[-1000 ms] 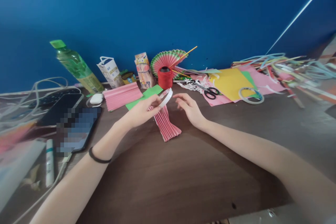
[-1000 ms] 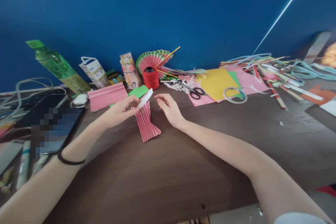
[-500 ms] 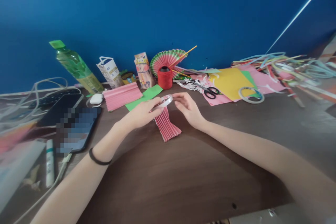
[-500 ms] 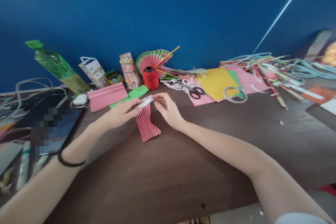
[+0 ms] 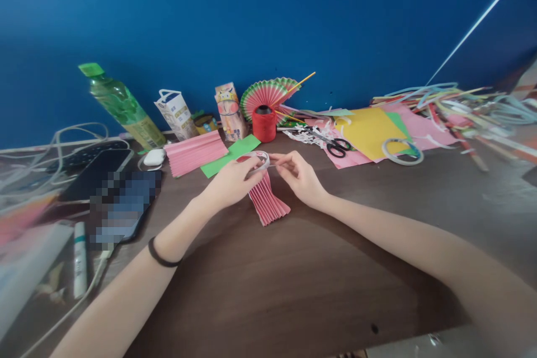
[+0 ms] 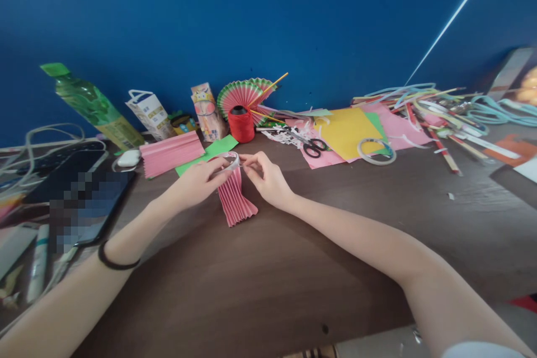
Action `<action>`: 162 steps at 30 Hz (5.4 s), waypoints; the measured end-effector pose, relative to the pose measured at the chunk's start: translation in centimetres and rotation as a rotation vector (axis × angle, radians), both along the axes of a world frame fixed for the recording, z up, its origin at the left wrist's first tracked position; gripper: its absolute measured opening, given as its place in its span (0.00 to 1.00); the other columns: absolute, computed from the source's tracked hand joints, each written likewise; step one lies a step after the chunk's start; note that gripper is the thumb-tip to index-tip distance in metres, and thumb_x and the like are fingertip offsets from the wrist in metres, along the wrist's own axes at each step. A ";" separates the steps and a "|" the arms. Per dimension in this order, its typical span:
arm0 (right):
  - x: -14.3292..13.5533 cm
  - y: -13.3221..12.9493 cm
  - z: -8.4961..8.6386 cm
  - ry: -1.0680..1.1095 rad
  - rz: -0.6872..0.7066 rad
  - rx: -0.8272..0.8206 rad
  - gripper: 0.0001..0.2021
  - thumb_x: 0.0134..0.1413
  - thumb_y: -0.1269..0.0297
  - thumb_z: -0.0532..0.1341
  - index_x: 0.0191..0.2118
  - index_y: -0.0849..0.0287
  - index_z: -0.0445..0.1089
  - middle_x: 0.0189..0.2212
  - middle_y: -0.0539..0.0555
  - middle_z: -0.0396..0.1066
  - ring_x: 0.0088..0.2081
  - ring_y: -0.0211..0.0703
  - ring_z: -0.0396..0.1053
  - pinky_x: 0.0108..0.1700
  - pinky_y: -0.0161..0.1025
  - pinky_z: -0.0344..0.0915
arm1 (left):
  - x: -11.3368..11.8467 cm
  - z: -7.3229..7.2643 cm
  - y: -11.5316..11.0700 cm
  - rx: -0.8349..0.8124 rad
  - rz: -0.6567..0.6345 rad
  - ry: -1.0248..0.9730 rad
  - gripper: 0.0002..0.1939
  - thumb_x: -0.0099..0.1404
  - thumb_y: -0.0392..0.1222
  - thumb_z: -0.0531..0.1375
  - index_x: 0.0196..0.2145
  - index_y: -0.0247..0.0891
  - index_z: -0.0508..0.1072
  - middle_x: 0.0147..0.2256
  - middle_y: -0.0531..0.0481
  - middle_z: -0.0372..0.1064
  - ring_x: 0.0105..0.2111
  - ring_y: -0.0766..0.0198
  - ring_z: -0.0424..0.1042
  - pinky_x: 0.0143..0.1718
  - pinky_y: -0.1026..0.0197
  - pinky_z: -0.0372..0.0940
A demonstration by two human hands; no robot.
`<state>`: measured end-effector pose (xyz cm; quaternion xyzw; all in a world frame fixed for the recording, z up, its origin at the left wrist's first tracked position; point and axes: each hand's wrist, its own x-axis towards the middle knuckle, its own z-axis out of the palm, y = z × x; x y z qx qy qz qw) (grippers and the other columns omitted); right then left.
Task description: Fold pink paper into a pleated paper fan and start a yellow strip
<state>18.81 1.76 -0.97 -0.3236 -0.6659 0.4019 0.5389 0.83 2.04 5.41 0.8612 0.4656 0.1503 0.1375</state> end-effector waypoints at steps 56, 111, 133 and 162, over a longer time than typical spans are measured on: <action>-0.7 -1.4 0.9 -0.734 -0.102 0.048 0.21 0.51 0.53 0.57 0.48 0.57 0.54 0.29 0.49 0.65 0.31 0.41 0.65 0.33 0.38 0.60 | -3.0 1.8 0.8 -0.076 0.429 0.628 0.19 0.65 0.40 0.45 0.37 0.35 0.74 0.43 0.36 0.71 0.45 0.46 0.69 0.40 0.50 0.61; 1.1 -1.1 4.5 -0.415 -0.051 0.414 0.04 0.55 0.68 0.56 0.29 0.56 0.63 0.32 0.52 0.71 0.40 0.43 0.65 0.46 0.44 0.58 | 0.8 -3.5 0.7 -1.061 -0.138 -0.960 0.17 0.54 0.43 0.63 0.38 0.33 0.64 0.22 0.53 0.68 0.14 0.75 0.60 0.15 0.70 0.50; 2.5 1.5 3.3 -0.512 0.308 -0.191 0.10 0.49 0.59 0.60 0.27 0.61 0.63 0.25 0.49 0.68 0.28 0.35 0.64 0.34 0.34 0.59 | 0.2 -2.4 0.3 -0.969 -0.158 -0.479 0.12 0.61 0.45 0.55 0.39 0.35 0.66 0.25 0.51 0.70 0.17 0.74 0.59 0.16 0.69 0.53; 2.0 1.1 2.4 -0.541 0.163 -0.065 0.09 0.47 0.63 0.61 0.25 0.60 0.62 0.22 0.47 0.64 0.26 0.33 0.60 0.31 0.33 0.58 | 0.6 -2.1 -0.2 -0.925 -0.120 -0.479 0.12 0.62 0.47 0.53 0.36 0.35 0.65 0.26 0.50 0.72 0.16 0.75 0.59 0.16 0.70 0.54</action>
